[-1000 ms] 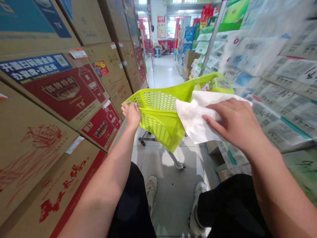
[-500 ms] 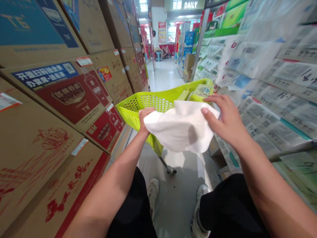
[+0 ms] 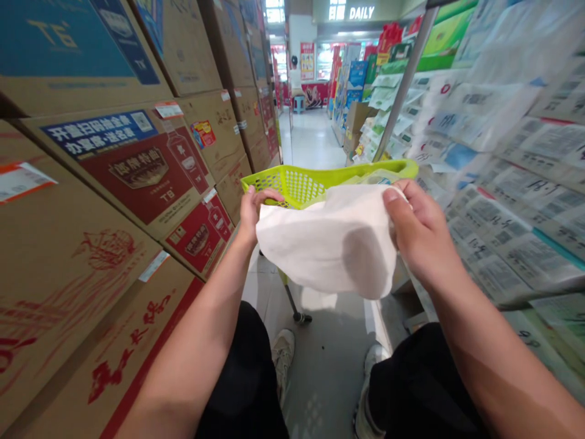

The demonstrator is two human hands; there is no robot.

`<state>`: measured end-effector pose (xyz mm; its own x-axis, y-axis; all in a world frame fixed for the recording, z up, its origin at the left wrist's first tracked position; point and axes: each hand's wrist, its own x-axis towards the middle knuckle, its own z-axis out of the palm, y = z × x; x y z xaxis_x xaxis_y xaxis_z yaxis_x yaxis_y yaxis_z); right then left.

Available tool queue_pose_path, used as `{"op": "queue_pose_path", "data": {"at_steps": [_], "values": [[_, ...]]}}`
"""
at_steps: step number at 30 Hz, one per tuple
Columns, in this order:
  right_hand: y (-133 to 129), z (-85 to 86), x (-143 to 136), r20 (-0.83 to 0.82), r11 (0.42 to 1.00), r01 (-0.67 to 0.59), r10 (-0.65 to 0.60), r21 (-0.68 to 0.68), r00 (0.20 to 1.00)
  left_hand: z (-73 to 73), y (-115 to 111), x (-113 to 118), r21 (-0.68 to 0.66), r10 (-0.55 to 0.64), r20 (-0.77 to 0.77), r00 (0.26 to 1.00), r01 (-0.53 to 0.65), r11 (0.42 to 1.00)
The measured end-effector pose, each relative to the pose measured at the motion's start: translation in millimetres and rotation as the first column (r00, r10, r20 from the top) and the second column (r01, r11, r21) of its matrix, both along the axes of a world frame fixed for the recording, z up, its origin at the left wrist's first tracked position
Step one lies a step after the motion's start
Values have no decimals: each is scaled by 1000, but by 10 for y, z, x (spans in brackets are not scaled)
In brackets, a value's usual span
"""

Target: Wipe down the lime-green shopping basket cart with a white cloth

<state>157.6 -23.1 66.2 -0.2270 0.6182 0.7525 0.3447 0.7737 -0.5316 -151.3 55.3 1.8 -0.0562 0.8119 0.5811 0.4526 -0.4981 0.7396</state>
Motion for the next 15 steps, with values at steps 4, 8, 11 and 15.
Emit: {"op": "queue_pose_path", "data": {"at_steps": [4, 8, 11, 15], "values": [[81, 82, 65, -52, 995, 8, -13, -97, 999, 309, -386, 125, 92, -243, -30, 970, 245, 965], [94, 265, 123, -13, 997, 45, -45, -56, 999, 523, -677, 248, 44, -394, -191, 899, 409, 912], [77, 432, 138, -84, 996, 32, -39, -85, 996, 592, -767, 326, 76, -404, -149, 902, 418, 905], [30, 601, 182, -54, 969, 218, -213, 120, 976, 672, -847, 488, 336, -154, -7, 988, 147, 930]]}}
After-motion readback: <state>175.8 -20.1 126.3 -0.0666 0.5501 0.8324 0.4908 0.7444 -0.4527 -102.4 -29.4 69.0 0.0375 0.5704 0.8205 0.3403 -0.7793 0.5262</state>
